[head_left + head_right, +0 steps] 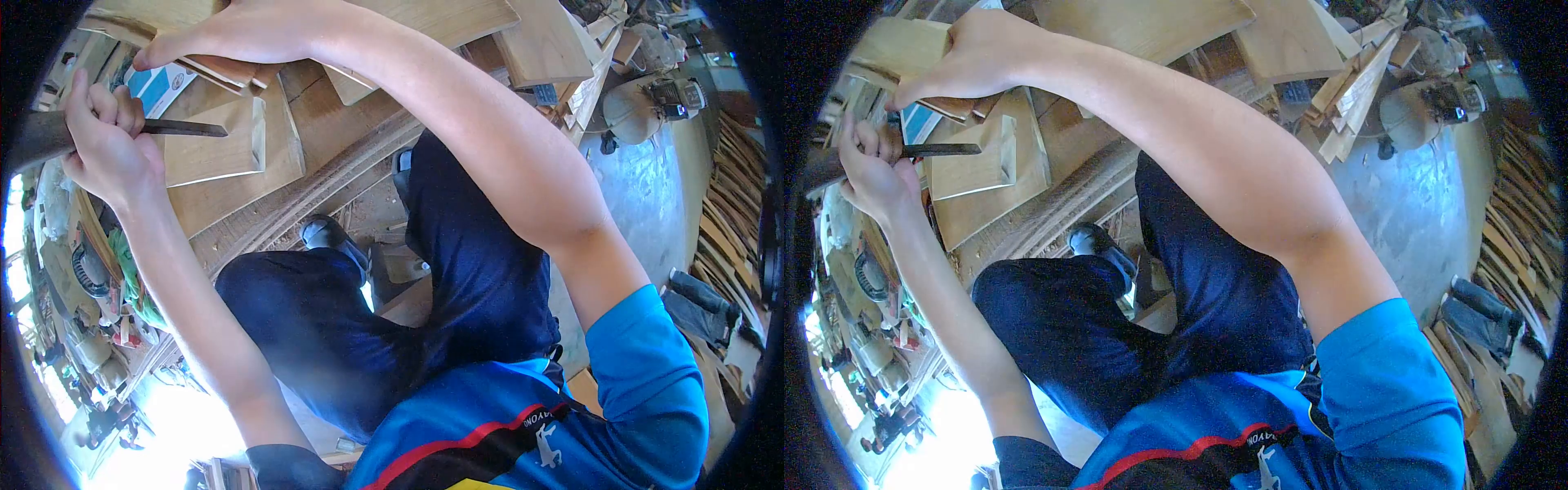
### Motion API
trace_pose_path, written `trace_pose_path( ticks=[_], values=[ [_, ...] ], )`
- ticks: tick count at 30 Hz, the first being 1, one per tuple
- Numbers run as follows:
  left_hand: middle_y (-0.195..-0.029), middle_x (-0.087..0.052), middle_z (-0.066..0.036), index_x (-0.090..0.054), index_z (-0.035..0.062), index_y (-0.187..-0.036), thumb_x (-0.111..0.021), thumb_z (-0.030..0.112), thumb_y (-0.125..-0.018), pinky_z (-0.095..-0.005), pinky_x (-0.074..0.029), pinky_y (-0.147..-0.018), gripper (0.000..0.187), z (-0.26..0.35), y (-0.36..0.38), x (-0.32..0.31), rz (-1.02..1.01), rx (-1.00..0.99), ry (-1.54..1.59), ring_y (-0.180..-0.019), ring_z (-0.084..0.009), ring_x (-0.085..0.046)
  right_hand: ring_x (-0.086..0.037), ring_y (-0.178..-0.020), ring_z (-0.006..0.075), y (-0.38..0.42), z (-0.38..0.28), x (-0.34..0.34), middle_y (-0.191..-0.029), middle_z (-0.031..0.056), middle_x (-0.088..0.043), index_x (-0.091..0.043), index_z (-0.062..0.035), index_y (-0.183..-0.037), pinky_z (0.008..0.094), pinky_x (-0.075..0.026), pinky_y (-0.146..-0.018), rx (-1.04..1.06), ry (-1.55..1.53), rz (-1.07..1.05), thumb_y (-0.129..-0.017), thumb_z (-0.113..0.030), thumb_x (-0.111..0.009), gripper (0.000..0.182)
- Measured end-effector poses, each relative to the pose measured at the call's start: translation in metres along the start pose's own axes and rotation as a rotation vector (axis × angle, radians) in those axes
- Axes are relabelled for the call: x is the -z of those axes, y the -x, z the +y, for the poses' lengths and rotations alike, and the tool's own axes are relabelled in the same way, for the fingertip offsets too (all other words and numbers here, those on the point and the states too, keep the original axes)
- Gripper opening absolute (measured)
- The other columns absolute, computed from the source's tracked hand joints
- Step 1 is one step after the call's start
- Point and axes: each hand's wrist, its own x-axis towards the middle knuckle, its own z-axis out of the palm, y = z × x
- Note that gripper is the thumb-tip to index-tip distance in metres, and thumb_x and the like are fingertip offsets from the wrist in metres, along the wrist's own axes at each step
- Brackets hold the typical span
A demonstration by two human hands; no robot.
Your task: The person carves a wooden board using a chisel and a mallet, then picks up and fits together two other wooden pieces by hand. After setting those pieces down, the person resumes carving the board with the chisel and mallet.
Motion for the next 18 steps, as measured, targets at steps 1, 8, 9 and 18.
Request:
trace_pose_path(
  ticks=[1,8,9,18],
  values=[
    [-0.056,-0.025,0.005,-0.027,0.0167,-0.062,-0.055,0.013,-0.1,-0.0279,-0.021,-0.049,0.047,0.0,0.0,0.0,0.004,0.004,0.0,-0.049,-0.0071,-0.024,-0.067,-0.109,0.0323,0.008,-0.003,0.002,-0.115,0.0236,-0.07,-0.064,0.0049,-0.123,0.0386,-0.051,-0.095,0.077,0.008,0.008,-0.085,-0.044,-0.073,0.063],
    [-0.055,-0.023,0.005,-0.026,0.0172,-0.06,-0.056,0.013,-0.1,-0.0283,-0.02,-0.048,0.05,0.001,0.002,-0.004,0.018,-0.016,-0.005,-0.047,-0.0071,-0.023,-0.067,-0.109,0.033,0.022,-0.009,0.009,-0.116,0.0249,-0.069,-0.064,0.0057,-0.123,0.0389,-0.051,-0.095,0.082,0.055,0.004,-0.083,-0.049,-0.073,0.068],
    [-0.055,-0.023,0.005,-0.026,0.0173,-0.06,-0.056,0.013,-0.1,-0.0283,-0.02,-0.048,0.05,0.0,0.001,-0.004,0.017,-0.014,-0.002,-0.047,-0.0071,-0.023,-0.067,-0.109,0.0331,0.024,-0.011,0.01,-0.116,0.025,-0.07,-0.064,0.0057,-0.123,0.039,-0.051,-0.095,0.107,0.023,0.0,-0.083,-0.05,-0.073,0.069],
    [-0.054,-0.024,0.006,-0.026,0.0176,-0.059,-0.056,0.012,-0.1,-0.0283,-0.02,-0.048,0.05,0.002,0.002,-0.005,0.051,-0.007,-0.006,-0.047,-0.0071,-0.023,-0.068,-0.109,0.0329,0.0,0.006,0.005,-0.115,0.0254,-0.07,-0.065,0.0055,-0.121,0.0389,-0.051,-0.095,-0.076,0.071,-0.015,-0.083,-0.05,-0.074,0.068]
  ],
)
